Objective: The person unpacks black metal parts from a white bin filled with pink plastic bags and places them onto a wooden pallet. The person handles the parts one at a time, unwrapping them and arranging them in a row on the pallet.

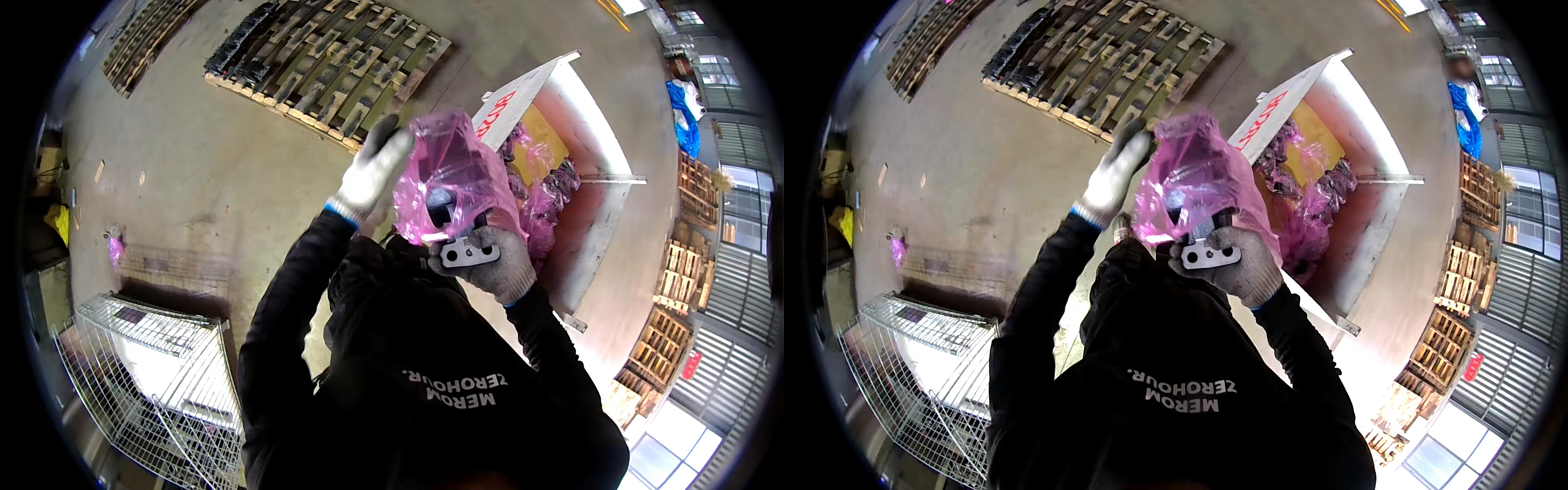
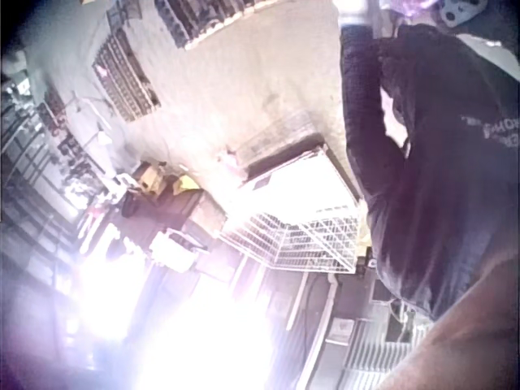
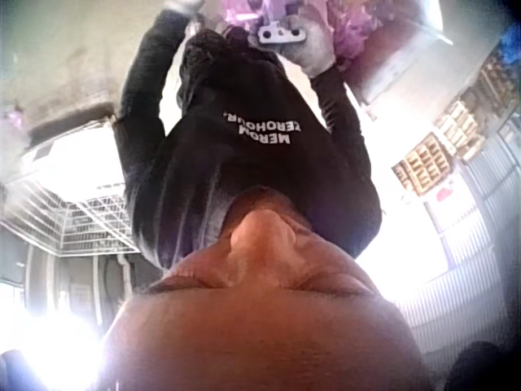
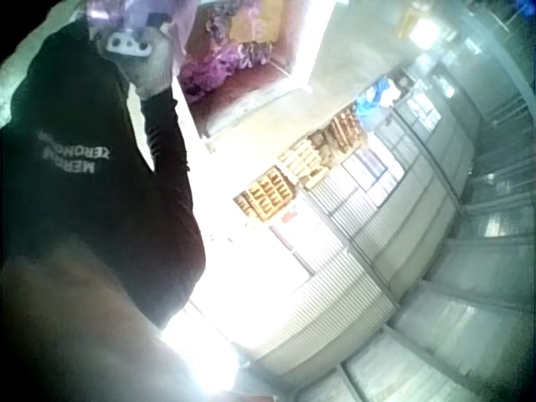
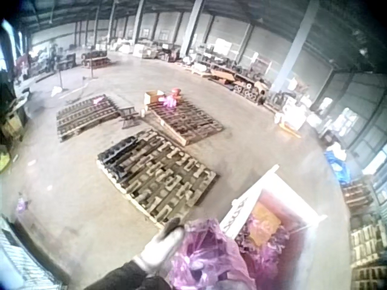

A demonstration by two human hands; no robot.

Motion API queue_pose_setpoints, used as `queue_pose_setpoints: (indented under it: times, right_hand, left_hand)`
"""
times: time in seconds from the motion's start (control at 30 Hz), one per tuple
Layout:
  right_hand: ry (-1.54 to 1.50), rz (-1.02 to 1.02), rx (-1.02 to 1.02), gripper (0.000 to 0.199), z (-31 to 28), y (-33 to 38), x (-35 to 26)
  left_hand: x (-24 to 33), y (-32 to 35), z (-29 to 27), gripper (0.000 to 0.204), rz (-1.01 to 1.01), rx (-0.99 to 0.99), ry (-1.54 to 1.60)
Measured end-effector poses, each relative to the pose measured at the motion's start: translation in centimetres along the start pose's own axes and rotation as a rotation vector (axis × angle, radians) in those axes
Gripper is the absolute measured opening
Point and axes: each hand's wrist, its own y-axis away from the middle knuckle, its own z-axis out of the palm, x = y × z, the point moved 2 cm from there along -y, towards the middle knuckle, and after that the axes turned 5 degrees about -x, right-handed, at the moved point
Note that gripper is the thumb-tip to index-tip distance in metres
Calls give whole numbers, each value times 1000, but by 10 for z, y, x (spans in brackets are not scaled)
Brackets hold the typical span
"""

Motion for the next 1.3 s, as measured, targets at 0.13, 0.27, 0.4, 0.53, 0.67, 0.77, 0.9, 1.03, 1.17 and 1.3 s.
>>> queue_pose_setpoints:
  times: [0.13,0.27,0.4,0.53,0.67,0.77,0.9,1.03,1.17,1.3]
  right_hand:
    - [178,-80,-6,24,-16,0,-4]
    - [340,-169,48,27,-40,-4,-11]
    - [176,-102,16,24,-35,1,-11]
    - [1344,-404,100,21,-50,17,-17]
    - [1729,-332,257,30,-21,35,-19]
    - [1704,-381,212,31,-29,43,-22]
    - [1532,-447,84,29,-62,50,-22]
    - [1754,-562,-61,29,-70,60,-25]
    - [444,-22,-35,39,-52,53,-20]
    - [618,-49,-229,54,-28,71,-31]
  left_hand:
    - [0,50,0,106,156,-198,-421]
    - [8,53,49,92,269,-192,-842]
    - [-17,32,54,54,421,-201,-1101]
    - [-29,3,47,29,406,-97,-1038]
    - [-35,-35,28,24,171,-125,-1367]
    - [-49,-72,21,24,210,-44,-1595]
    - [-45,-104,39,29,383,-81,-1600]
    - [-50,-134,43,26,100,-116,-1595]
    - [-37,-147,44,23,376,58,-1448]
    - [-62,-174,26,33,296,127,-1183]
